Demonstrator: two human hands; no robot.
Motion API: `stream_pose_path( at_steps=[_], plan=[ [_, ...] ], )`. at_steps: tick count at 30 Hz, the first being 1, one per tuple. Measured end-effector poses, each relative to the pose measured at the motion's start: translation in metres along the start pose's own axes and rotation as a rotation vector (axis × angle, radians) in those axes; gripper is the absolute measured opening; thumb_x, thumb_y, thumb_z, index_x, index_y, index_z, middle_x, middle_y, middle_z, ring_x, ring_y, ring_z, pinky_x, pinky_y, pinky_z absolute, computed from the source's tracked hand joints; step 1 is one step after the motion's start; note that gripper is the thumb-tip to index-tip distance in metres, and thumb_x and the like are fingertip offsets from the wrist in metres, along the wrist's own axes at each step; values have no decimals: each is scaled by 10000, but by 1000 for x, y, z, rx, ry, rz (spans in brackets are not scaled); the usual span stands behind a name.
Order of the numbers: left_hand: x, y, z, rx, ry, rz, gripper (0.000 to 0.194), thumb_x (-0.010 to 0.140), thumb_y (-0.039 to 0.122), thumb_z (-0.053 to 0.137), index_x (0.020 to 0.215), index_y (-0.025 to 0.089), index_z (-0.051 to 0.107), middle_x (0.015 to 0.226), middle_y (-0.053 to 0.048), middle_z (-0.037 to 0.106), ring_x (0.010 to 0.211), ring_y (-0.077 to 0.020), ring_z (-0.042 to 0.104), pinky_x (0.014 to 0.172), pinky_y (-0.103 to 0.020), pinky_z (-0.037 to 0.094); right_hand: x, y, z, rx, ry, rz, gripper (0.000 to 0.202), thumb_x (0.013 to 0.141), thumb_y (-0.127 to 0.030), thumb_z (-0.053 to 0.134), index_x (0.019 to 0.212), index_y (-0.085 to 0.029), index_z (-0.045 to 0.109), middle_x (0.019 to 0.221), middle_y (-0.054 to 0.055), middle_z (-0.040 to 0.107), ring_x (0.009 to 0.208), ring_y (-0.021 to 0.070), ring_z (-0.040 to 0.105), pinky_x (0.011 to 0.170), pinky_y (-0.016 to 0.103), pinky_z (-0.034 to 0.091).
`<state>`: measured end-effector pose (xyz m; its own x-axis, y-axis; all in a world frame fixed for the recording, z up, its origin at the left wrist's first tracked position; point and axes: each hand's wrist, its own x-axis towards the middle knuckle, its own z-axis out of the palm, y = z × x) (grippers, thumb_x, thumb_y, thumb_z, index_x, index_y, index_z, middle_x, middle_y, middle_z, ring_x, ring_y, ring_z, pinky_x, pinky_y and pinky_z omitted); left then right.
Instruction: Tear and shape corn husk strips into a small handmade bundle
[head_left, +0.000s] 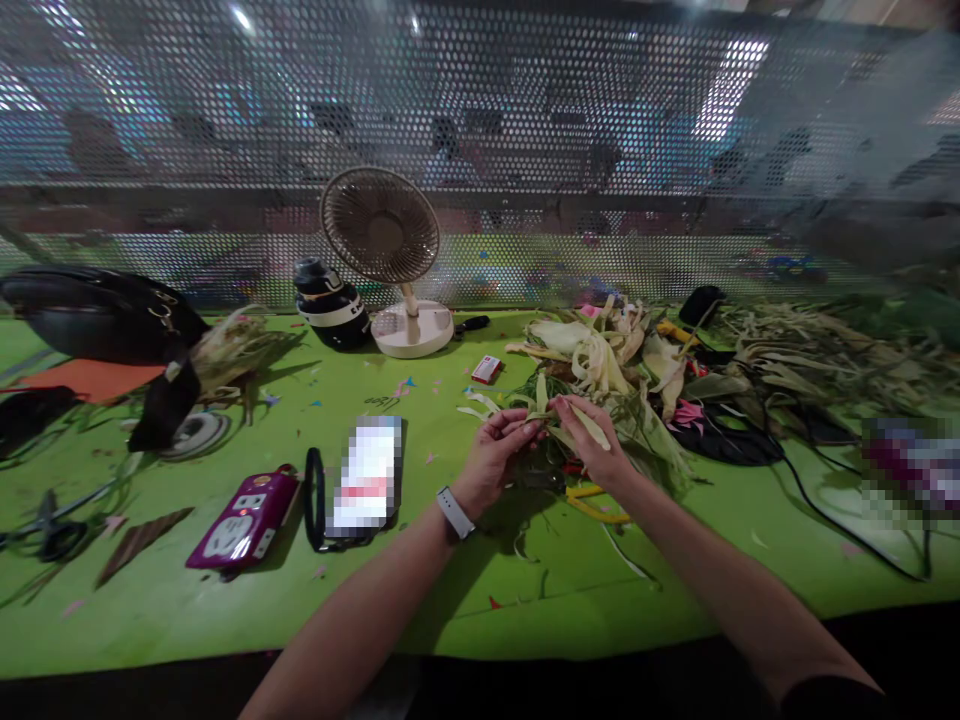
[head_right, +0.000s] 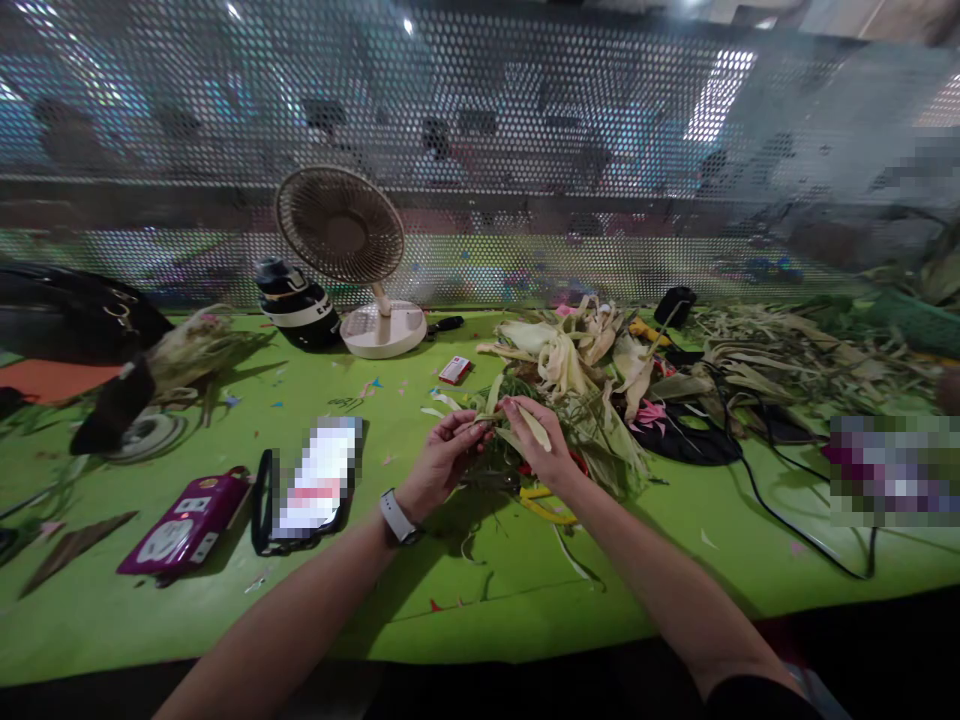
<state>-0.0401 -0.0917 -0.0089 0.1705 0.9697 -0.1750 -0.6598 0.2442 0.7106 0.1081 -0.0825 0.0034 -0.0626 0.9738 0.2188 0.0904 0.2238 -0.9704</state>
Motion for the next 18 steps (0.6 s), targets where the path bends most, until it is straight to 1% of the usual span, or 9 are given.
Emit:
stream_pose_path(
  at_steps=[3, 5, 9, 12, 15, 18],
  plan=[
    [-1, 1, 2, -18, 11, -8, 356, 508, 157, 845, 797, 144, 637, 681, 6, 707, 591, -83, 642, 546, -159, 464, 0, 7, 3, 46, 30, -5, 317, 812, -510, 574, 785, -205, 659, 740, 3, 599, 691, 131, 541, 670, 267, 474],
    [-1, 0, 2, -34, 15, -2, 335, 526, 172, 838, 798, 144, 644, 668, 16, 694, 579, -72, 627, 542, -156, 455, -1, 10, 6, 91, 25, 9, 318, 797, -509, 593, 817, -202, 674, 782, 14, 630, 730, 140, 564, 678, 259, 481],
    [-1, -1, 2, -65, 10, -1, 281, 571, 182, 816, 798, 142, 656, 679, 23, 677, 588, -58, 615, 548, -151, 450, -1, 13, 12, 232, -7, 101, 326, 762, -492, 639, 912, -209, 700, 817, 19, 680, 733, 141, 604, 668, 253, 499],
    [0, 1, 1, -86, -7, -38, 273, 575, 148, 807, 810, 142, 669, 719, 1, 696, 628, -68, 631, 565, -151, 458, 1, 14, 13, 277, 35, 163, 368, 678, -473, 716, 929, -204, 714, 853, 31, 711, 731, 158, 634, 693, 289, 526],
    [-1, 2, 1, -87, -21, -70, 309, 559, 115, 808, 839, 147, 682, 756, -17, 718, 666, -78, 645, 600, -155, 472, 4, 16, 12, 261, 73, 162, 380, 620, -452, 755, 912, -210, 732, 919, 48, 729, 810, 193, 663, 798, 348, 533],
    [-1, 2, 0, -68, -11, -90, 344, 534, 110, 819, 848, 153, 689, 744, -12, 724, 627, -75, 635, 613, -170, 478, 5, 17, 9, 188, 88, 82, 335, 633, -446, 745, 887, -227, 746, 977, 52, 731, 941, 225, 661, 926, 399, 491]
  ],
)
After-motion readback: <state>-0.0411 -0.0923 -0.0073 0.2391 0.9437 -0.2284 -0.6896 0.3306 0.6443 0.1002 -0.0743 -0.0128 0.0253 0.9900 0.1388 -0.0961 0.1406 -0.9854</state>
